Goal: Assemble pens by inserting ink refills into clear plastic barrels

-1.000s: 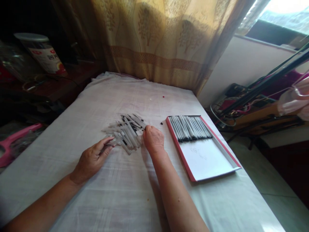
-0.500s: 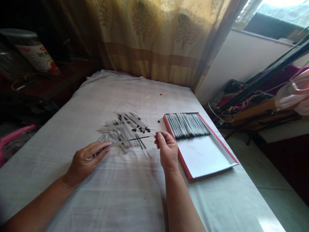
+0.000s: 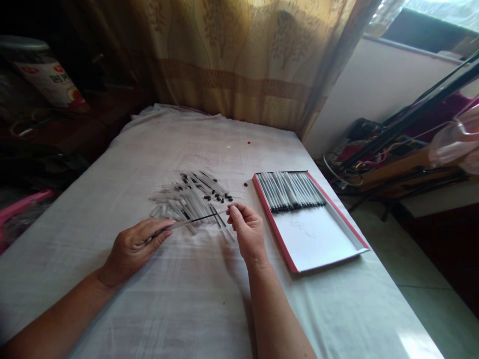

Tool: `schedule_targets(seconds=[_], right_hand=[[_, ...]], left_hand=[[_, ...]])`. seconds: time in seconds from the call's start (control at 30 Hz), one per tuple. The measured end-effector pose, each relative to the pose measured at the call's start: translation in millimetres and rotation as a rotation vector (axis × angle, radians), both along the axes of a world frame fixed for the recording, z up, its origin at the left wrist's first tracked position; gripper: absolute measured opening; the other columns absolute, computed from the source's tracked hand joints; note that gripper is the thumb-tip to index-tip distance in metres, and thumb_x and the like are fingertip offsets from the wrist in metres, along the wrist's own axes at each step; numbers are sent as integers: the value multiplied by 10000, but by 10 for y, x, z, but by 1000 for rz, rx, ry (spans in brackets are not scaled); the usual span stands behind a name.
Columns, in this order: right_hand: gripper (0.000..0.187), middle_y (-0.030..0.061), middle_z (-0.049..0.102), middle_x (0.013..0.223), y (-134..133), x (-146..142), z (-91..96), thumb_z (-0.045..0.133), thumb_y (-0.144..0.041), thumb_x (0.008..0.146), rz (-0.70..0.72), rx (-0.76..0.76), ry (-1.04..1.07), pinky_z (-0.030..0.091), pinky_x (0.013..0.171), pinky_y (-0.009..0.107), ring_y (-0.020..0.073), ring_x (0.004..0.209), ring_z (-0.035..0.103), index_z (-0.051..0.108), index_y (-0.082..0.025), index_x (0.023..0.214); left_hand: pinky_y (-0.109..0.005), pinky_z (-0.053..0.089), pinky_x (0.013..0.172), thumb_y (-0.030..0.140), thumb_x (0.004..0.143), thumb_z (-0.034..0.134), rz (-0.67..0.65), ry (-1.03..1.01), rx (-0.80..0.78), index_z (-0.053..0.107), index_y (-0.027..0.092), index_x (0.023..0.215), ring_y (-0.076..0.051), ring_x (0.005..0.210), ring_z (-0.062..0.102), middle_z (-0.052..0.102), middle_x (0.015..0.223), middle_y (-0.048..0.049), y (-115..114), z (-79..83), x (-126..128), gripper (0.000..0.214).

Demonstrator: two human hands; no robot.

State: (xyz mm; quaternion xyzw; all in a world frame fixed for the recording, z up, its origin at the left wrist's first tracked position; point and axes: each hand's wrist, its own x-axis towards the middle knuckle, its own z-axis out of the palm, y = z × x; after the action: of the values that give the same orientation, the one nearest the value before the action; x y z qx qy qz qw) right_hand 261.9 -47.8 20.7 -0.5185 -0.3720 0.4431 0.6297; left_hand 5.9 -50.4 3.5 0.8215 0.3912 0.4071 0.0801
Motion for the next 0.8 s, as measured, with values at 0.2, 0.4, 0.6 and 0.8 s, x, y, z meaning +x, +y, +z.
schedule_targets(seconds=[0.2, 0.4, 0.6, 0.8], right_hand=[[218, 32, 717, 715, -23, -184, -74, 705, -394, 764, 127, -17, -176, 482, 535, 257, 133, 577, 597, 766, -196, 834], [261, 63, 725, 860, -124, -428, -106, 557, -314, 889, 229, 144, -444, 531, 651, 278, 154, 682, 653, 762, -210, 1012], [360, 81, 724, 985, -38, -383, -47, 551, -282, 905, 350, 270, -674, 513, 611, 247, 162, 753, 661, 671, -207, 1236], [239, 66, 750, 982, 422, 39, -91, 554, -206, 887, 125, 77, -1057, 518, 830, 314, 218, 911, 694, 767, -235, 992]], left_hand=[[-244, 567, 795, 195, 959, 525, -33, 78, -7, 646, 188, 1198, -157, 904, 711, 732, 1001, -65, -24, -7, 38, 268], [-255, 569, 830, 256, 970, 525, -23, 58, -15, 636, 186, 1205, -167, 910, 727, 756, 1033, -64, -31, -31, 57, 269], [-231, 571, 777, 313, 964, 544, 25, -20, -102, 676, 194, 1104, -161, 847, 738, 770, 967, -41, -18, -54, 30, 226], [-219, 566, 798, 275, 941, 574, 26, -127, -124, 686, 203, 1075, -149, 858, 723, 756, 941, -31, 0, -49, 22, 189]])
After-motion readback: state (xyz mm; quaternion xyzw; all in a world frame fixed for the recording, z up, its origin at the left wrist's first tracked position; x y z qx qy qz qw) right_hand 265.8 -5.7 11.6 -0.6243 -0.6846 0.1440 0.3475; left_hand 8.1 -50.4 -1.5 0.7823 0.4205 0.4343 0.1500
